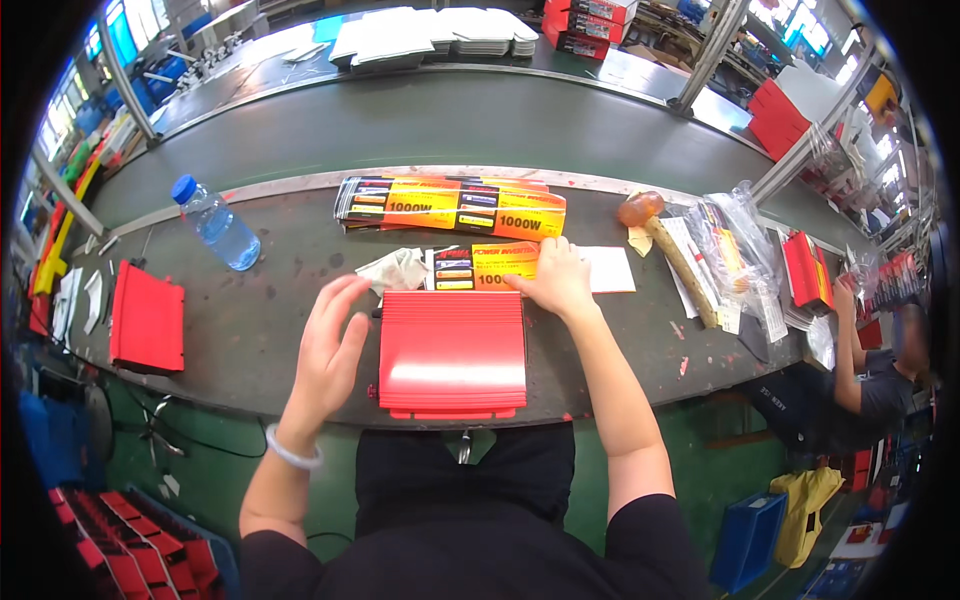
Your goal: Peel a product label from a sheet and apply it to a red power inverter housing on an assembly line.
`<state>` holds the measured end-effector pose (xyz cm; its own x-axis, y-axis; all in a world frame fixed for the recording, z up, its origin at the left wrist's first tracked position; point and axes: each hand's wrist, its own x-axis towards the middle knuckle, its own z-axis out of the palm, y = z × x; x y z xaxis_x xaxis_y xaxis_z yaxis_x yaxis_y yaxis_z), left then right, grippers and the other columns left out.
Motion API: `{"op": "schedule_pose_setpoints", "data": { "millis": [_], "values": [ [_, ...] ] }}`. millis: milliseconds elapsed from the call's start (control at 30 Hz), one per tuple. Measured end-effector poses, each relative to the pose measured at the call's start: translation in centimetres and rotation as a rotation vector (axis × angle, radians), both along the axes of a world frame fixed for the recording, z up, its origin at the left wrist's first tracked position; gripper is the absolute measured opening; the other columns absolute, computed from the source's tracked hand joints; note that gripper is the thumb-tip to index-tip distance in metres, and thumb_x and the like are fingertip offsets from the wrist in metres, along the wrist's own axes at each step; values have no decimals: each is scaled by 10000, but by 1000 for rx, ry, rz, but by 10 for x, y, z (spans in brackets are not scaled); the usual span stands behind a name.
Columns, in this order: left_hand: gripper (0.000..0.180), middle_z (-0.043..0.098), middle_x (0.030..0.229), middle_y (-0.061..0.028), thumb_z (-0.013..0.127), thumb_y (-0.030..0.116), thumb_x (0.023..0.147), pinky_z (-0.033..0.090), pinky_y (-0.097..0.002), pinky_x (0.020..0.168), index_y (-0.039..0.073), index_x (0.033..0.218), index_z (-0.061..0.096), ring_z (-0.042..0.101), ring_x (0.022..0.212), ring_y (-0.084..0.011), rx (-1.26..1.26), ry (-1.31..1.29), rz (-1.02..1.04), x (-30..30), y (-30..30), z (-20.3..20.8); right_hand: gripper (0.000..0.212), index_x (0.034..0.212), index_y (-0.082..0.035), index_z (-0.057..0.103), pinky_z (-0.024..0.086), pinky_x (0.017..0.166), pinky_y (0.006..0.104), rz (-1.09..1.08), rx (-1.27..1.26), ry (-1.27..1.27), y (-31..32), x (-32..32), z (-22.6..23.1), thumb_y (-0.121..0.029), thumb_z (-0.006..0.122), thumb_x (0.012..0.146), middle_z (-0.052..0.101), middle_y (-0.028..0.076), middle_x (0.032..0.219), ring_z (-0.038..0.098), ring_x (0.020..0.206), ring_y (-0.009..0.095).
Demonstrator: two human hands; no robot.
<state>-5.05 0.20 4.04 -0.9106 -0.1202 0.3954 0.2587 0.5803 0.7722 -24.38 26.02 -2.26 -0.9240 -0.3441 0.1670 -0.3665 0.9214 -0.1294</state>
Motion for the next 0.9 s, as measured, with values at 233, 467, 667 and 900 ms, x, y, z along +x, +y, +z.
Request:
{"op": "schedule_pose_setpoints", "data": {
  "millis": [233, 467, 667, 900],
  "values": [
    [500, 501, 1317, -189, 586, 278, 932, 381, -378, 1042, -36, 1309, 491, 480, 1253, -327, -130, -57, -49, -79, 1, 16, 387, 1023, 3, 580, 520, 757, 351, 67, -885, -202, 1, -1, -15, -232, 761, 775, 687, 144, 924, 680, 859, 281],
    [868, 256, 1517, -224, 687, 362, 866, 333, -388, 1102, -8, 1495, 217, 309, 1398, -309, -129, -242, -60, -113, 13, -4, 160, 1028, 6, 599, 493, 733, 224, 152, -1518, -416, 14, 10, 25, -89, 652, 910, 662, 29, 940, 617, 833, 79],
    [972, 458, 1371, -252, 751, 312, 824, 420, -368, 1019, -51, 1495, 147, 468, 1291, -291, 334, -364, -270, -115, 28, 8, 191, 1111, -13, 597, 494, 828, 254, 282, -1895, -451, 28, 24, 64, -105, 618, 945, 664, 46, 1041, 626, 944, 107],
    [326, 686, 966, -70, 687, 56, 847, 506, -255, 798, 1, 1150, 581, 651, 851, -128, 704, -491, -442, -105, 49, 30, 185, 1111, -17, 593, 486, 822, 246, 221, -1920, -350, 45, 32, 80, -107, 608, 951, 661, 40, 1033, 618, 931, 102]
  ]
}}
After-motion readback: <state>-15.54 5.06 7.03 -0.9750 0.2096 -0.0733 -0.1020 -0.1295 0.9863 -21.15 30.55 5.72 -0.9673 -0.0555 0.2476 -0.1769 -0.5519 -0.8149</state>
